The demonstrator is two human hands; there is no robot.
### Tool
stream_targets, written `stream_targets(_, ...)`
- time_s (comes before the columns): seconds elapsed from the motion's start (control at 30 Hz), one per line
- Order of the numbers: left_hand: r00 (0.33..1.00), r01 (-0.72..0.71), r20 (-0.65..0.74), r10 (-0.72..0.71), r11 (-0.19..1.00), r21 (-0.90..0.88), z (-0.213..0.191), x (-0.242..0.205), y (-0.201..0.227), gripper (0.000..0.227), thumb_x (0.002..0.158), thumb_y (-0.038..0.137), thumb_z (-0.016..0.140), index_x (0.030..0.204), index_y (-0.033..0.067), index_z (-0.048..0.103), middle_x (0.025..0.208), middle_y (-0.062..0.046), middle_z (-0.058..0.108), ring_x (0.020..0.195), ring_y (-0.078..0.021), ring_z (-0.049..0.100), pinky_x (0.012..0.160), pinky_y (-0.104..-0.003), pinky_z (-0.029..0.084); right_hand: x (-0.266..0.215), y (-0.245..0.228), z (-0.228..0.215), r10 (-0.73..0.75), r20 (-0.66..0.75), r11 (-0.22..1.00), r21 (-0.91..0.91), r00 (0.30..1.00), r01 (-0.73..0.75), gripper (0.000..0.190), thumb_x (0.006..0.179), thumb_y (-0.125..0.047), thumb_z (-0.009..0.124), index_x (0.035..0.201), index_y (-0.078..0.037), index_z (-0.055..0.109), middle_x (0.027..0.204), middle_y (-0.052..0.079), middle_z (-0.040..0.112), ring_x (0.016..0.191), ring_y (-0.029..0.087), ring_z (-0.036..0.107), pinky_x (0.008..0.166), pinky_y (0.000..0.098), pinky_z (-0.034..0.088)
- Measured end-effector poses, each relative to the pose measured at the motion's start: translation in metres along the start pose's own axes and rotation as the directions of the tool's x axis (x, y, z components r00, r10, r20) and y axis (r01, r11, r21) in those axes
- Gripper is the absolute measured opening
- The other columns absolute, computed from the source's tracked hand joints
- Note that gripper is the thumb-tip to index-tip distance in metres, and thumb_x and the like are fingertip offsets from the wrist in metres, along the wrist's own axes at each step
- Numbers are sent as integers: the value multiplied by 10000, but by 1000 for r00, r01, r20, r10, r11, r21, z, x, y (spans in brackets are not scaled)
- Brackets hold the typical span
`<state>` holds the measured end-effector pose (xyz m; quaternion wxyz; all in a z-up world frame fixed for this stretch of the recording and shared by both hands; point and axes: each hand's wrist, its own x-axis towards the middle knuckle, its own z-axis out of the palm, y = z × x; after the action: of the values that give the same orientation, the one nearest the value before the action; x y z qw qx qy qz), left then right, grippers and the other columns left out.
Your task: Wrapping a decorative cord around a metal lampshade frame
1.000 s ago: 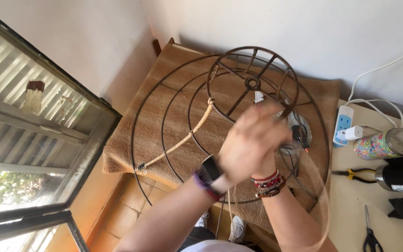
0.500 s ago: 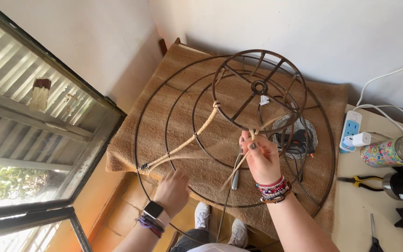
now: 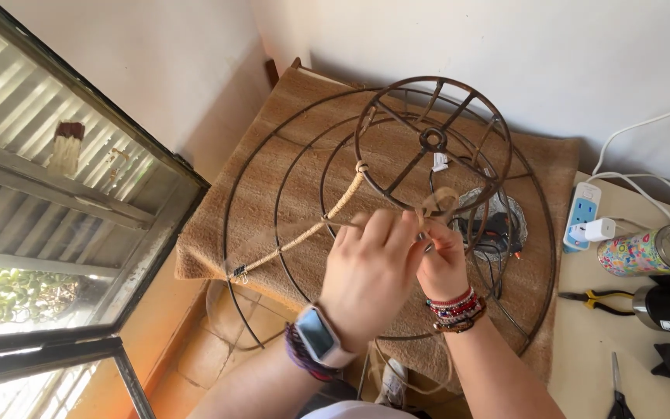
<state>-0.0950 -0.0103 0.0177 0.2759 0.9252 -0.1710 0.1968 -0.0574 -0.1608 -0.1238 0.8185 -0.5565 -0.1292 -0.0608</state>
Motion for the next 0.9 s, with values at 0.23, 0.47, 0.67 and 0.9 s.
stream_targets(0.23,804,287,592,-53,907,-308,57,-108,-117,194,954,183,609,787,92,572,726,-93,594,705,-294,559,622,-439,466,4,33,-17,-114,55,991,75,992,110,249,1000,-245,643,849,-52,687,788,92,627,1004,255,533,893,467,429)
stream_targets(0.47,765,-153,620,-177,885,441,59,-130,-147,201,904,224,636,945,251,831,892,0,751,848,-233,728,641,-363,568,8,51,-32,-219,74,975,38,973,217,230,1022,-154,615,845,-30,693,718,114,538,910,269,419,818,452,428)
stream_targets(0.67,932,362,330,-149,409,-838,-20,-17,-25,542,1090,411,302,1230,60,691,1123,-213,736,1087,-365,734,858,-444,617,8,30,-16,-175,65,985,13,982,175,172,1042,-151,596,981,-14,680,989,105,647,1022,176,516,883,374,481)
stream_targets(0.9,919,361,323,-224,806,-469,-7,25,20,425,774,638,537,788,216,583,571,116,573,488,-82,571,545,-302,491,-9,11,-4,-18,119,994,111,993,5,272,1007,-142,606,1144,90,646,912,233,648,773,254,603,626,426,571)
